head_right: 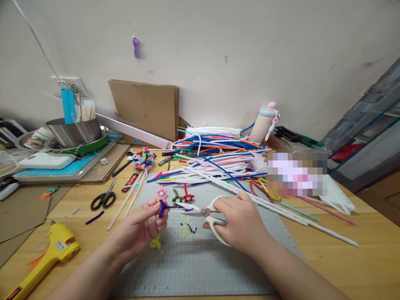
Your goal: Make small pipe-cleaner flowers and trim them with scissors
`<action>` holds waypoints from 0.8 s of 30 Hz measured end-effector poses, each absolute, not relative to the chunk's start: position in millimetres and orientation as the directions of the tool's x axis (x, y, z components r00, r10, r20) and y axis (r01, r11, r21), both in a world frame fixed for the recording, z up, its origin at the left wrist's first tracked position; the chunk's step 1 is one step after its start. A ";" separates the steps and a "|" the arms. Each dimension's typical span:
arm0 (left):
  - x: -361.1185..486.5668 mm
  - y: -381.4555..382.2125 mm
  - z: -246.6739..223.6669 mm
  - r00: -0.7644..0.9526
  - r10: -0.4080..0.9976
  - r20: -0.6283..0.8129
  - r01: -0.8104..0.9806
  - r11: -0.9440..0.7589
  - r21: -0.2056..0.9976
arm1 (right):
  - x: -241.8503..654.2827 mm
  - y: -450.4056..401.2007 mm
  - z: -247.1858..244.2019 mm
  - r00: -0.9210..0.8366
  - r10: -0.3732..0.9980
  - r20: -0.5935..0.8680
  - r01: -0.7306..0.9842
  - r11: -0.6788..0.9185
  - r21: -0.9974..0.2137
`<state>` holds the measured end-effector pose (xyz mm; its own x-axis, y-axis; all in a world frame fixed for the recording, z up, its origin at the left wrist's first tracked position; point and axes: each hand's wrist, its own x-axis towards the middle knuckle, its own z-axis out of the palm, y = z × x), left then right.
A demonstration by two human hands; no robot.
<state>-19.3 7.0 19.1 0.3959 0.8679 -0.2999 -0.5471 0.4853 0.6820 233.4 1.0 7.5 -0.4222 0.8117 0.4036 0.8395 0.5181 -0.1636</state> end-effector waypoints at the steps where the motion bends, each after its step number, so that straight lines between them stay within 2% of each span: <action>1: -19.4 6.5 19.1 0.396 0.866 -0.304 -0.547 0.488 0.680 | 233.2 1.3 6.7 -0.422 0.812 0.402 0.839 0.518 -0.165; 24: -18.4 6.4 22.3 0.467 0.841 -0.271 -0.590 0.525 0.614 | 229.8 0.0 6.9 -0.475 0.803 0.359 0.798 0.565 -0.210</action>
